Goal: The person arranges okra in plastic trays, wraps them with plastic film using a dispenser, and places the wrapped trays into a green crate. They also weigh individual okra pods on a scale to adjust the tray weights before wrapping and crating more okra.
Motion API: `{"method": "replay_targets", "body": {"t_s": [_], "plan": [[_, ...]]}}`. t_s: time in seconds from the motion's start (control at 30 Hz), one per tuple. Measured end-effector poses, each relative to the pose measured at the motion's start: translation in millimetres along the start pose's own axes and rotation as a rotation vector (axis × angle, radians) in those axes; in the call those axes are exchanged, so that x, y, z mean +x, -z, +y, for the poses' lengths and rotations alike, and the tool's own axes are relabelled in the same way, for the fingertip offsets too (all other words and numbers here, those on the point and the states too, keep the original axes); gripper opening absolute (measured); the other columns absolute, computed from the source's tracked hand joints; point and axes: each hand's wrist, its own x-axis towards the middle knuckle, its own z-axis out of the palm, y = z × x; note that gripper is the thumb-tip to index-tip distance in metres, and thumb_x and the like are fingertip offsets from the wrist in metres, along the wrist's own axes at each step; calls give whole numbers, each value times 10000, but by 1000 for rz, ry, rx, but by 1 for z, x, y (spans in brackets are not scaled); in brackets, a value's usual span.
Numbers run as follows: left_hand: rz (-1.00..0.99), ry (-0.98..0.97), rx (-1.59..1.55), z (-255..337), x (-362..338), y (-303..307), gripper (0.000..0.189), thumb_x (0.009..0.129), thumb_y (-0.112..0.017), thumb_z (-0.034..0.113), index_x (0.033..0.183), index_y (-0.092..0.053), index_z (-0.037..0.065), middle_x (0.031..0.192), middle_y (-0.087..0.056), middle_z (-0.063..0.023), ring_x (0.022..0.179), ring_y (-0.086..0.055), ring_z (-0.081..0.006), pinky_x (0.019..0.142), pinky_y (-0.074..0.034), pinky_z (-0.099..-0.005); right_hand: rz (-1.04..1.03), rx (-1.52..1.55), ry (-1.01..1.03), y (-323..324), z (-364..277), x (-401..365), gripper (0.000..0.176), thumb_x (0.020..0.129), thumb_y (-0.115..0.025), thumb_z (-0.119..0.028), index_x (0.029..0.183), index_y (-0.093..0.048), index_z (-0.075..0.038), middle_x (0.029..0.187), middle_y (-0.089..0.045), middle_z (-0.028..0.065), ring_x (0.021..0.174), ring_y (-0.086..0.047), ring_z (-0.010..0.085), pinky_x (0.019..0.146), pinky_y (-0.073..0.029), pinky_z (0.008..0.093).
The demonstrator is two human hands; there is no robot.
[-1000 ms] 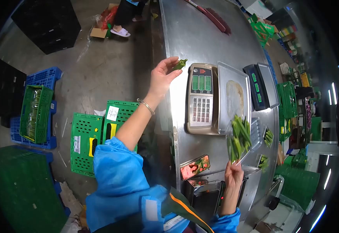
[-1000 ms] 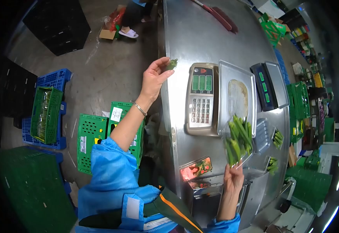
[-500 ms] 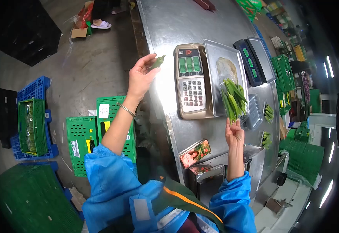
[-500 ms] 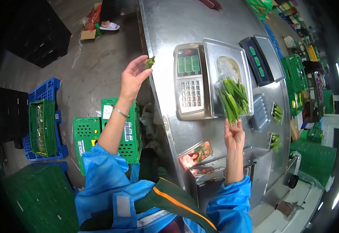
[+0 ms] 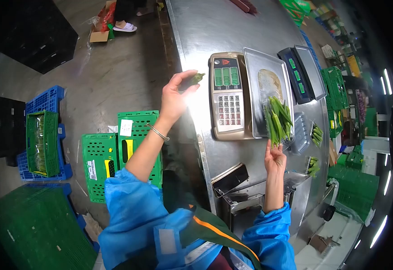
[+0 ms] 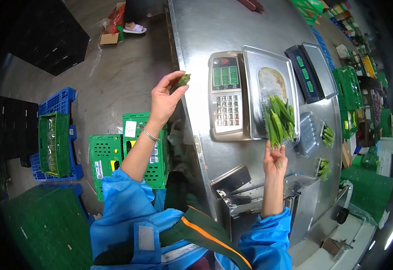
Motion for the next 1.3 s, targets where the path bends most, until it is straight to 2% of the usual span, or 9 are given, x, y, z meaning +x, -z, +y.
{"method": "replay_targets", "body": {"t_s": [0.4,0.67,0.87,1.07,1.13,1.2,1.23,1.27,1.3], "plan": [[6,-78,62,24,-6,-5,288,779,-649,-13,1051,-552,3,1022,-602,-54,963,-558,-126,882,-435,-259,-5,11,-48,5,5,3,616,667,-276,275,1189,-326,-48,1301,-396,168,1199,-427,323,982,-419,484],[-17,-7,-102,37,-13,-8,315,804,-647,25,1097,-534,-8,1033,-586,-52,967,-545,-117,876,-438,-248,-59,-20,-120,-4,0,-1,660,665,-299,258,1253,-292,-42,1309,-361,204,1176,-444,342,987,-404,505],[-4,17,-189,40,-12,-12,315,821,-628,34,1113,-523,-24,1052,-577,-65,986,-539,-121,885,-433,-245,3,-92,-127,-9,0,-8,785,672,-358,223,1364,-158,-88,1364,-253,201,1196,-406,382,990,-377,537],[44,79,-202,40,-11,-13,269,821,-637,58,1063,-552,-24,1028,-602,-69,972,-554,-124,881,-439,-251,82,-265,-215,-14,5,-31,633,743,-440,122,1314,-219,-38,1239,-350,153,1131,-445,348,988,-369,538],[70,92,-224,33,-12,-12,276,821,-640,68,1063,-547,-26,1033,-599,-74,973,-553,-125,878,-440,-252,26,-389,-184,-10,22,-67,411,803,-496,19,1193,-376,-21,1079,-478,114,997,-525,276,903,-459,472],[108,118,-201,22,-13,-8,280,817,-640,61,1061,-537,-29,1040,-595,-81,985,-550,-133,879,-438,-255,-475,-672,-282,2,45,-108,232,846,-550,-96,1063,-487,-45,894,-558,66,836,-576,202,781,-515,383],[134,134,-205,17,-13,-6,283,815,-640,60,1063,-536,-28,1039,-596,-82,987,-550,-135,880,-436,-256,-436,-768,-350,8,59,-134,126,843,-565,-116,947,-531,-53,805,-577,49,718,-593,170,691,-524,321],[158,150,-211,13,-14,-5,285,814,-640,59,1065,-534,-27,1038,-596,-82,988,-551,-136,881,-435,-256,-542,-918,-459,28,72,-149,152,857,-576,-156,957,-548,-45,806,-599,62,713,-604,178,695,-519,317],[178,168,-219,9,-15,-4,288,813,-640,58,1067,-532,-26,1037,-597,-82,990,-551,-138,882,-433,-256,-572,-1059,-505,44,82,-170,223,877,-573,-205,1018,-576,-32,979,-610,75,823,-608,169,741,-499,286]]}}
